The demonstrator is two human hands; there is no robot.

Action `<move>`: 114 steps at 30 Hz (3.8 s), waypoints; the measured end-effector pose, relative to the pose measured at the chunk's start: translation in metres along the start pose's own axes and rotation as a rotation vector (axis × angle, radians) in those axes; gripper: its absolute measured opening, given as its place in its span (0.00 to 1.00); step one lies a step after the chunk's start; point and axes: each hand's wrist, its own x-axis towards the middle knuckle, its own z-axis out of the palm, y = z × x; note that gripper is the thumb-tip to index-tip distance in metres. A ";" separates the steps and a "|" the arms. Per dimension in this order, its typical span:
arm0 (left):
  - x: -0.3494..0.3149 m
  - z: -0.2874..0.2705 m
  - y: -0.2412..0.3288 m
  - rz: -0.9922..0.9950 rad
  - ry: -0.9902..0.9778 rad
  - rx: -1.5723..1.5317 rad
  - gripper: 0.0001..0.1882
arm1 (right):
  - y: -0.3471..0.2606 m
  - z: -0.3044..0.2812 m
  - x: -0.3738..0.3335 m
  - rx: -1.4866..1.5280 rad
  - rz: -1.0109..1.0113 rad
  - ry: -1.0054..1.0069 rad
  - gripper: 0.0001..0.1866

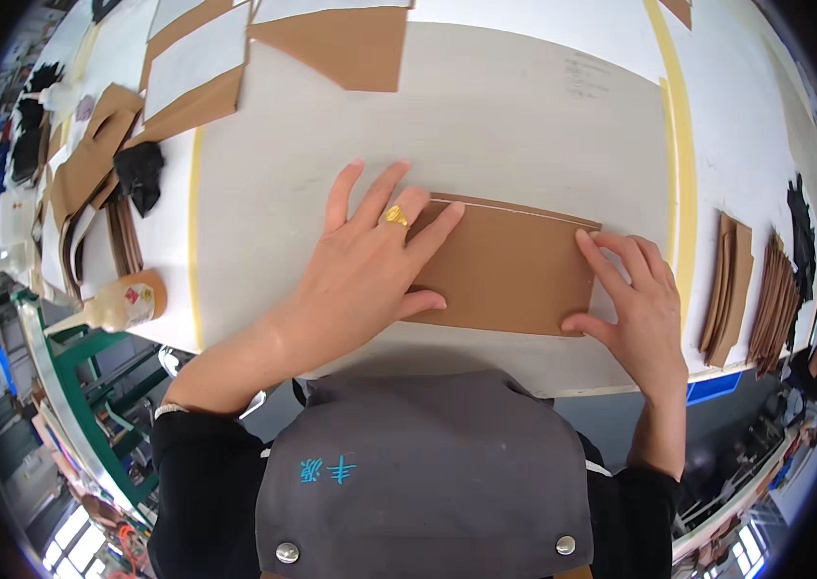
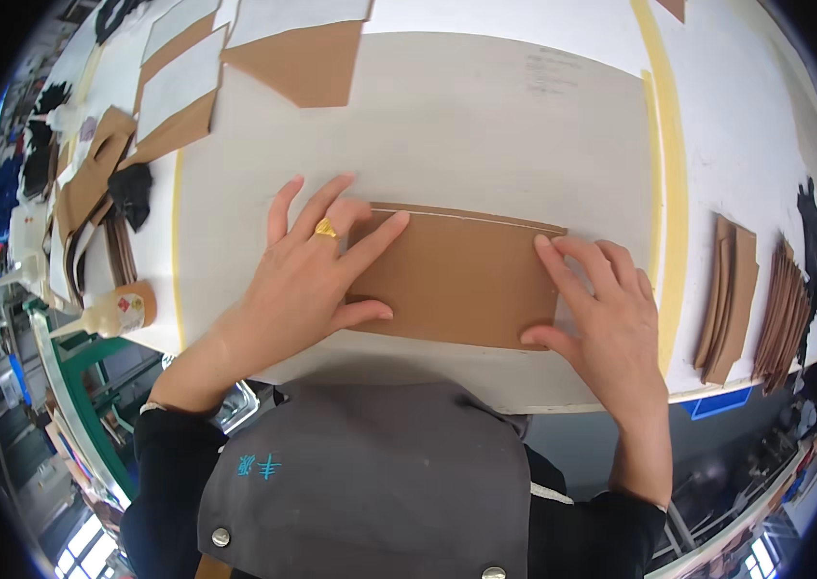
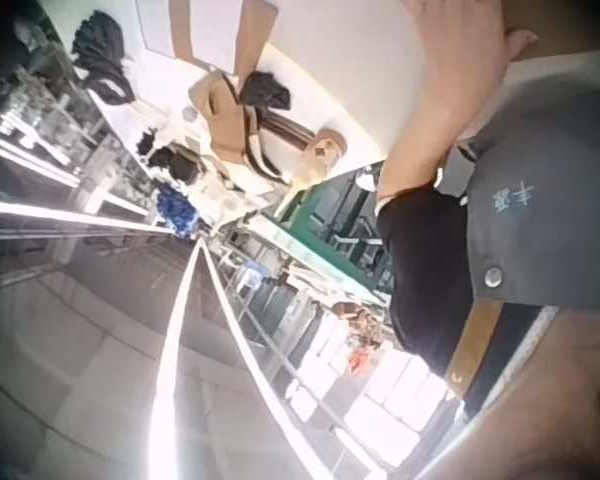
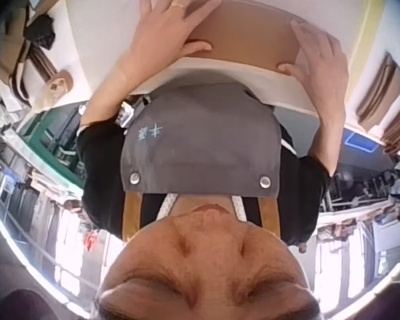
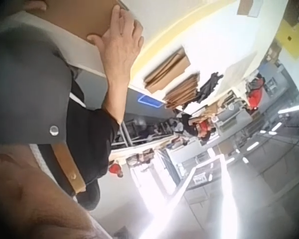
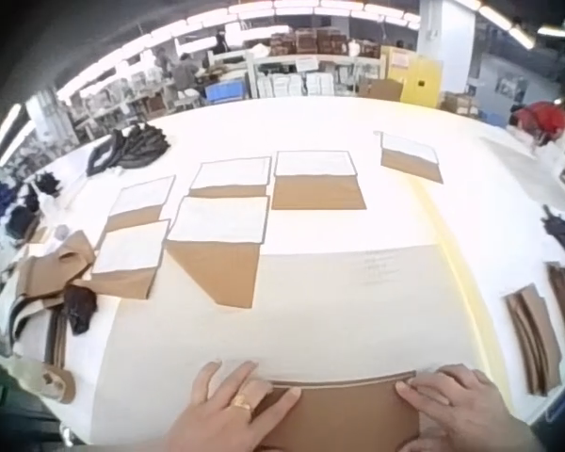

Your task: The recorder is assembling leather envelope components by folding and pressing them onto a flat surface at a workshop station.

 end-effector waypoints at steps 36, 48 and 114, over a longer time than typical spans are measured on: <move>-0.048 0.025 0.001 0.060 0.381 -0.234 0.24 | -0.047 0.016 0.026 0.230 -0.326 0.049 0.35; -0.063 0.046 0.010 0.134 0.338 -0.245 0.22 | -0.061 0.051 0.080 0.081 -0.415 -0.082 0.39; 0.051 0.033 -0.124 -0.149 0.545 0.032 0.12 | 0.071 -0.016 -0.078 0.022 0.613 1.267 0.03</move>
